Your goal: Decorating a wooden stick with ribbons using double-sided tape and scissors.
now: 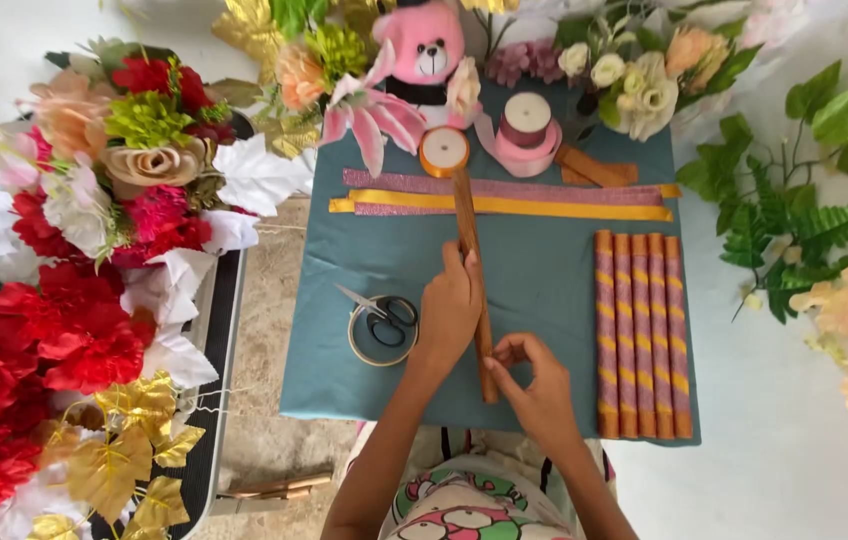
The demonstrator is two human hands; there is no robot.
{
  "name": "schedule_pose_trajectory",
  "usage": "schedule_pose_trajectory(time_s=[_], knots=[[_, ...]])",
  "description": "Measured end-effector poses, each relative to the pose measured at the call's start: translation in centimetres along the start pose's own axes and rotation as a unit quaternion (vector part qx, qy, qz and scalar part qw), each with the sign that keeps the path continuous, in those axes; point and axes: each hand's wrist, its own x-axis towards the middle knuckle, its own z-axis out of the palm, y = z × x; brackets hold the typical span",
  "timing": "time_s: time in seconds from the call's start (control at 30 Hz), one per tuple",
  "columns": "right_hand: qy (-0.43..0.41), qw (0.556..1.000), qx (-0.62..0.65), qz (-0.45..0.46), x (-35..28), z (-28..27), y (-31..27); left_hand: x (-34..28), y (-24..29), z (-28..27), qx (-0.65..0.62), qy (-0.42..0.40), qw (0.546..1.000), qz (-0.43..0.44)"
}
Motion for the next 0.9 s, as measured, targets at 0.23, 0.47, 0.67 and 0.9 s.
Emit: schedule_pose_trajectory(time_s=[0.23,0.47,0.67,0.9], knots=[[0.016,0.998,0.067,0.006,0.2,0.1,1.4,0.2,1.1,-0.5,-0.075,0.003,0.997,0.016],[0.027,0.998,0.064,-0.004,0.4,-0.3,0.1,0.7,0.5,0.4,-0.076,-0.004,0.997,0.012],[0.02,1.0,0.021,-0.003,0.8,0.0,0.3,0.5,-0.7,1.6,-0.029,-0.037,0.999,-0.011],[-0.015,0.998,-0.049,-0.022,0.5,0.6,0.0,0.1,-5.1,4.9,0.097,-0.03,0.995,-0.015]])
